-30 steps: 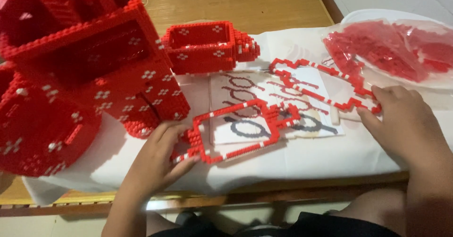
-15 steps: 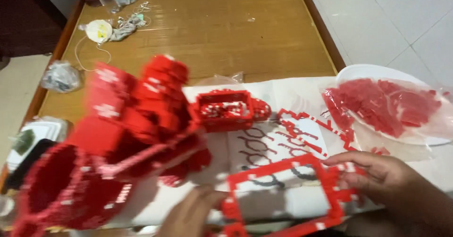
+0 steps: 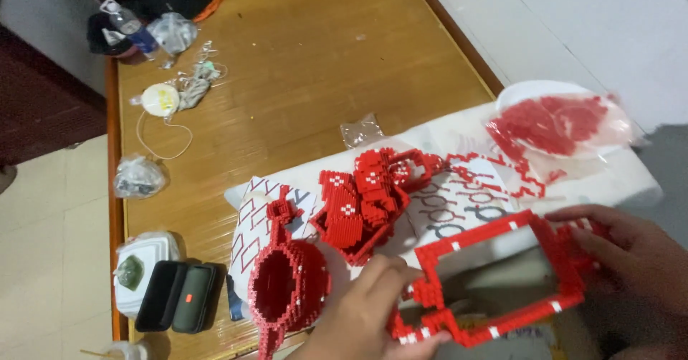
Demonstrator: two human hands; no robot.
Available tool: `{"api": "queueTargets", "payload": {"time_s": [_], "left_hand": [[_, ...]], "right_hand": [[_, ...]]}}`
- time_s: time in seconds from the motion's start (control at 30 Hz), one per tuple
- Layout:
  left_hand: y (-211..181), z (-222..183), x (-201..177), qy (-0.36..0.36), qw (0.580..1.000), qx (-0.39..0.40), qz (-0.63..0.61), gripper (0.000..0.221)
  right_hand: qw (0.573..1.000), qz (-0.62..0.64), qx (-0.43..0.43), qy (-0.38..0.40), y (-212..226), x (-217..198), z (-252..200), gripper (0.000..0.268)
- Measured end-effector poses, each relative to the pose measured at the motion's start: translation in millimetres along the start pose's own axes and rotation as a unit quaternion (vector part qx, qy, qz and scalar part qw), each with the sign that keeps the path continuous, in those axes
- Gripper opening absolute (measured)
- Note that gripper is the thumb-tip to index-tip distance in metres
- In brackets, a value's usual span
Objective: The person assembles a red and white plastic block structure by hand and with a small mallet, tapping pieces together and picking up components from a table.
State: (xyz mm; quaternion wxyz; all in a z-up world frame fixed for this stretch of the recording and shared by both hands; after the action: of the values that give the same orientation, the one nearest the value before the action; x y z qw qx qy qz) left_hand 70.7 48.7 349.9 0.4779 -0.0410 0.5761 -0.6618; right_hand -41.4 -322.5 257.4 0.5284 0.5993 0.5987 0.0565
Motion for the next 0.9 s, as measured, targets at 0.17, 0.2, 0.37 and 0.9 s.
{"api": "queueTargets", "payload": {"time_s": [0.17, 0.2, 0.37, 0.9], "left_hand": [[0, -12, -4, 0.044, 0.993, -0.051, -0.094, 0.058], [2, -17, -6, 0.046, 0.987, -0.098, -0.116, 0.061], [0, -39, -31, 0.040, 0.943, -0.292, -0.157, 0.073], [-38, -154, -13, -0.153, 0.812, -0.402, -0.394, 0.072]], "right_hand": [[0.991, 0.120, 0.055, -0.027, 21, 18, -40, 0.026], [0.990, 0.128, 0.056, -0.029, 22, 23, -45, 0.023], [0.972, 0.233, -0.016, 0.012, 79, 50, -80, 0.036], [0.935, 0.337, -0.101, 0.039, 69, 79, -152, 0.021]]}}
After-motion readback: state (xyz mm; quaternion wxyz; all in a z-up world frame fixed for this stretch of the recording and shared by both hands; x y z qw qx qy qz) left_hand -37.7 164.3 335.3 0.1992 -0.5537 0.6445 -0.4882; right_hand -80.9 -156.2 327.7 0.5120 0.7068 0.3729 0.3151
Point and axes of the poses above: each hand's wrist, its own z-axis towards the middle knuckle, its own x-axis out of the palm, y = z × x, the point moved 7 cm from there along z, towards the middle knuckle, and after that the axes turned 3 degrees about -y, right-handed, at the moved point
